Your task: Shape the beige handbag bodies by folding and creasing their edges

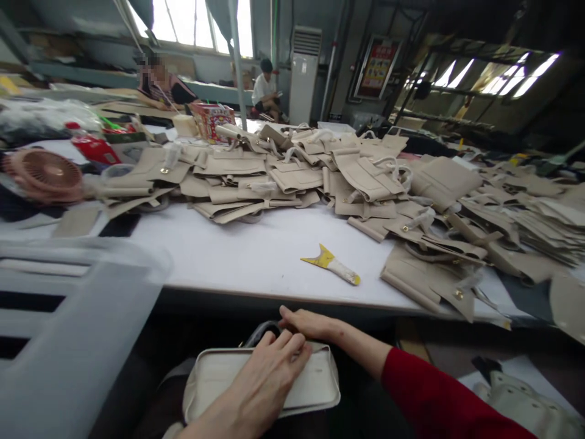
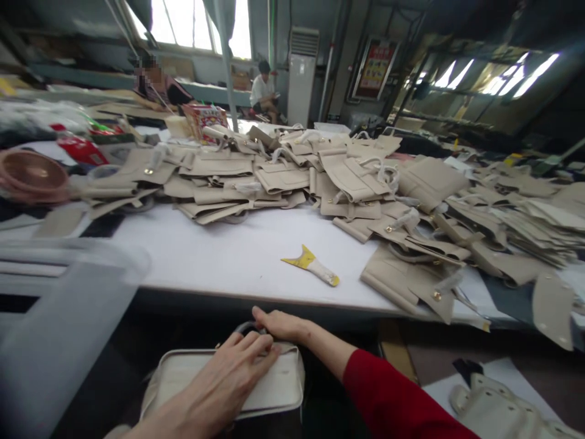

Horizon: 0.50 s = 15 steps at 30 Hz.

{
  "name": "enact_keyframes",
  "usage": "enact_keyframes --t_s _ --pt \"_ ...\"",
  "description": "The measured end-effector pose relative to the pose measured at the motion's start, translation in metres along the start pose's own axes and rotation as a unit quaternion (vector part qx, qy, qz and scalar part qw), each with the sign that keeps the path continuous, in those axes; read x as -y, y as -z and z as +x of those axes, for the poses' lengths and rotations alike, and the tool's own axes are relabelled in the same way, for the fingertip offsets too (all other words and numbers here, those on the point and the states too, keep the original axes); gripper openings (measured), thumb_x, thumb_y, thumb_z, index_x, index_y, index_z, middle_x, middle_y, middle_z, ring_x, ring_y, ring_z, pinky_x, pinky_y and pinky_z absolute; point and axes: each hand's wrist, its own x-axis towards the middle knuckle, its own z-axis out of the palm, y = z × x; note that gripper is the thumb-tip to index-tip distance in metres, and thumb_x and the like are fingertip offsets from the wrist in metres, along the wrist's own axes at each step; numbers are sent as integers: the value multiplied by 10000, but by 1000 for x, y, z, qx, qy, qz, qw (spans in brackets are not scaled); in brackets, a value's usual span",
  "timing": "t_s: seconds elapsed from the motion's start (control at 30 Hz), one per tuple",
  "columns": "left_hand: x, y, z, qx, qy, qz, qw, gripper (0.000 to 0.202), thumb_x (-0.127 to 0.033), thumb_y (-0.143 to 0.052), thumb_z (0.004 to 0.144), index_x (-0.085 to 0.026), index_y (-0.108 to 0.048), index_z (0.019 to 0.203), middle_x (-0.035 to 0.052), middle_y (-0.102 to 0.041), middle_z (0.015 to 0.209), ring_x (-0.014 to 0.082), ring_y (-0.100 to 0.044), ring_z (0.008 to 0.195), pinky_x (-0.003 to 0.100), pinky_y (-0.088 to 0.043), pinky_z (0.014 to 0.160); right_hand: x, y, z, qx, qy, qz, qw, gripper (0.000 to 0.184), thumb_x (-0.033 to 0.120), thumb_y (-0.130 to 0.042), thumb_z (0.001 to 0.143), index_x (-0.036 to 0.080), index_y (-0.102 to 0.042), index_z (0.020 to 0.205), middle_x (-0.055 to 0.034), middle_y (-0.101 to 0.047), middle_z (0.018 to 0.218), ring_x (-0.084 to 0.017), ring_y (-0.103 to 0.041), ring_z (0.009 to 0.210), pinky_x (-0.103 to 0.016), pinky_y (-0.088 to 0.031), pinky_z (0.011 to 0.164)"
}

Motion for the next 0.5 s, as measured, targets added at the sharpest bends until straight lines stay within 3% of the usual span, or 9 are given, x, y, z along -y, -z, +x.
enact_keyframes --t_s 0.17,0.3,0.4,0.5 --pt "-4 -4 -8 -83 -3 -42 996 456 -237 -512 910 -268 -476 1363 78 -511 1348 277 -402 1278 471 -275 1112 27 -22 -12 -19 8 20 1000 880 790 -224 874 85 -710 1081 -137 -714 1108 -239 -662 1026 -313 -490 906" --pt "-2 7 -19 -114 7 -147 982 234 -269 -497 921 -247 -669 1078 61 -613 1191 240 -495 1183 399 -337 1081 26 -38 -13 -59 -9 -26 998 955 788 -101 877 74 -710 1053 -150 -726 1026 -255 -668 976 -339 -501 864" --pt "27 20 -35 -109 101 -294 944 285 -340 -458 934 -212 -700 855 39 -673 1029 203 -582 1014 304 -411 943 23 -43 -9 -57 14 -95 994 907 783 -130 883 108 -724 998 -119 -729 957 -255 -656 952 -344 -471 888" --pt "76 20 -62 -102 227 -355 901 471 -513 -368 938 -163 -664 834 44 -664 858 202 -599 853 286 -438 775 24 -47 -5 -48 28 -164 985 850 764 -162 899 131 -723 990 -110 -724 953 -262 -648 951 -364 -442 923"
